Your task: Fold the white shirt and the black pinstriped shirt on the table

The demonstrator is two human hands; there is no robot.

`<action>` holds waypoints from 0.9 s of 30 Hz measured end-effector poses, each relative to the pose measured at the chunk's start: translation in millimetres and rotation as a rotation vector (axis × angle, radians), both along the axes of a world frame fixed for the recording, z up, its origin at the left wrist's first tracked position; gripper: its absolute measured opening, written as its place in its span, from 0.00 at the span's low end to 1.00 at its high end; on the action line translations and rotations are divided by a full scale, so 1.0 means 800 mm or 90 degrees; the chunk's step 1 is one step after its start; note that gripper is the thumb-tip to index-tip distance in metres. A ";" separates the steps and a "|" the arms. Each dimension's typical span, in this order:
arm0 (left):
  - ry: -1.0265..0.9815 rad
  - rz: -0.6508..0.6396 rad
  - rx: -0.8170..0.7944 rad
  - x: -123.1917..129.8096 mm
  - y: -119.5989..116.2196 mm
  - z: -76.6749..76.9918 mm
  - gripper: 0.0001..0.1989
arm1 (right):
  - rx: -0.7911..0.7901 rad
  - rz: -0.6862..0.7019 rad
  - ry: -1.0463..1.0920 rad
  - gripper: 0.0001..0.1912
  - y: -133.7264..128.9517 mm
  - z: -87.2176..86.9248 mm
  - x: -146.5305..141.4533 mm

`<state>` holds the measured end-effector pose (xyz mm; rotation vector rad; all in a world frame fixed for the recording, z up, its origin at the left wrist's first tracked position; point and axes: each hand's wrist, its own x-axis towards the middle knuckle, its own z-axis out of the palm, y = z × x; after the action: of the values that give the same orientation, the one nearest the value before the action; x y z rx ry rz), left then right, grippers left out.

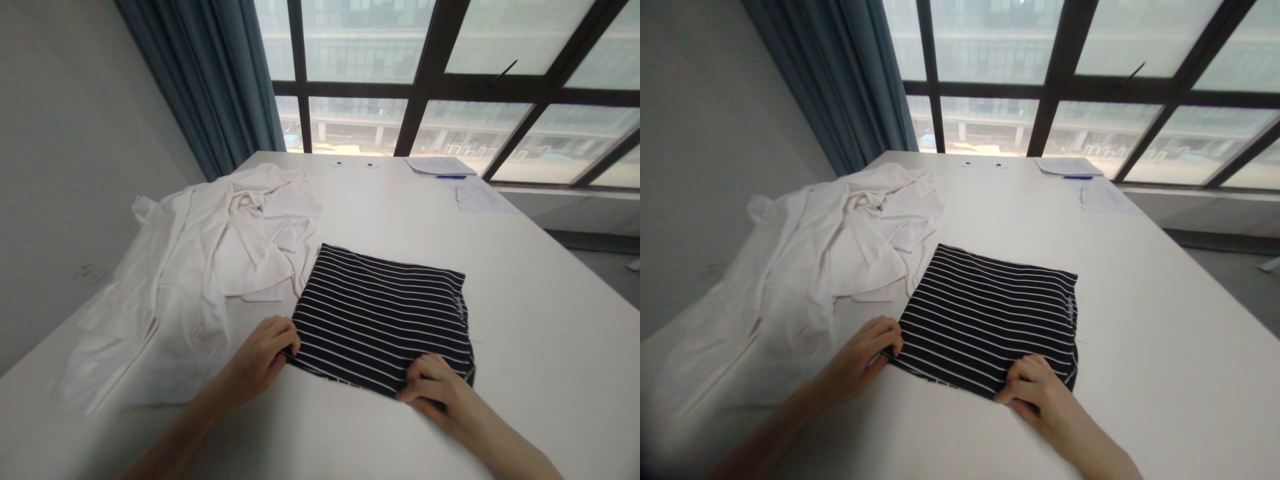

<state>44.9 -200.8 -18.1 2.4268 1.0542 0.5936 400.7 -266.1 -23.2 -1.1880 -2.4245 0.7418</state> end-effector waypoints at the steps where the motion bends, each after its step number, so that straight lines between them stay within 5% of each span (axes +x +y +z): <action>1: 0.002 -0.003 -0.004 0.000 0.000 0.000 0.17 | -0.006 -0.001 0.000 0.11 0.000 0.003 -0.001; 12: 0.048 -0.025 0.082 0.002 -0.003 0.001 0.19 | -0.052 0.035 -0.016 0.11 -0.002 0.015 -0.004; 27: 0.018 -0.045 0.190 -0.001 -0.002 -0.001 0.14 | -0.119 -0.042 -0.020 0.04 -0.006 0.025 -0.011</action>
<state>44.0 -202.3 -19.1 2.7231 0.9417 0.7411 391.9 -270.7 -2.8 -1.3517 -2.3711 0.9524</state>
